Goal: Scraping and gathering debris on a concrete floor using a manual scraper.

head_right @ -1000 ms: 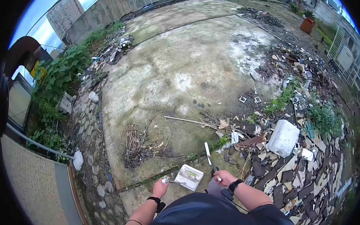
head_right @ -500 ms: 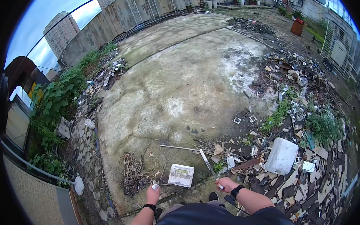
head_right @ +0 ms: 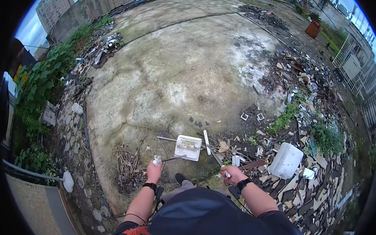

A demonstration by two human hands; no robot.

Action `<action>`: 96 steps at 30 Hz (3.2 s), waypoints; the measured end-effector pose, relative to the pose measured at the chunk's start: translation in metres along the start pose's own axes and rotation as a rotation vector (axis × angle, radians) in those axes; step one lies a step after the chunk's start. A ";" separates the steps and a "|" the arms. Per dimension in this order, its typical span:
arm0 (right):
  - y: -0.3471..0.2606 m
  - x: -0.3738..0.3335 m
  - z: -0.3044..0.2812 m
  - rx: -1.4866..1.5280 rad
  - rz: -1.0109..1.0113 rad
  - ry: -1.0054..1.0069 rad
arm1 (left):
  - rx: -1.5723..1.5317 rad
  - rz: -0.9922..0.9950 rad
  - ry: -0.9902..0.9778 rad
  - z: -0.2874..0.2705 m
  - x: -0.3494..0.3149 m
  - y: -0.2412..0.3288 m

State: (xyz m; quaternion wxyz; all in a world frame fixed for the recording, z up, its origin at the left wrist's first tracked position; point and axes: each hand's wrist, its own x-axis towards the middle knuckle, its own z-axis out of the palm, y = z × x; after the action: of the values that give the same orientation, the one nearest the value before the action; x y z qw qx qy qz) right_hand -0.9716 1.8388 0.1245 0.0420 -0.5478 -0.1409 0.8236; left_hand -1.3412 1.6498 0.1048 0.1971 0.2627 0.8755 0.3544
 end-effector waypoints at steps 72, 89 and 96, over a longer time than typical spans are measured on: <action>-0.729 0.458 0.459 -0.493 0.051 0.253 | 0.191 -0.135 -0.277 0.020 0.901 0.147; -0.963 0.546 0.222 -0.243 -0.185 0.713 | 0.471 0.163 -0.561 0.237 1.092 0.433; -0.937 0.542 0.260 -0.348 0.020 0.594 | 0.474 0.336 -0.704 0.305 1.181 0.490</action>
State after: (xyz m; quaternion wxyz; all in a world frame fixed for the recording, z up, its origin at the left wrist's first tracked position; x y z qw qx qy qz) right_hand -1.5039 2.8075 -0.0038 -0.0210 -0.7641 -0.2556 0.5920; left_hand -1.9482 2.8154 0.0673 0.3570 0.5433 0.7575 0.0602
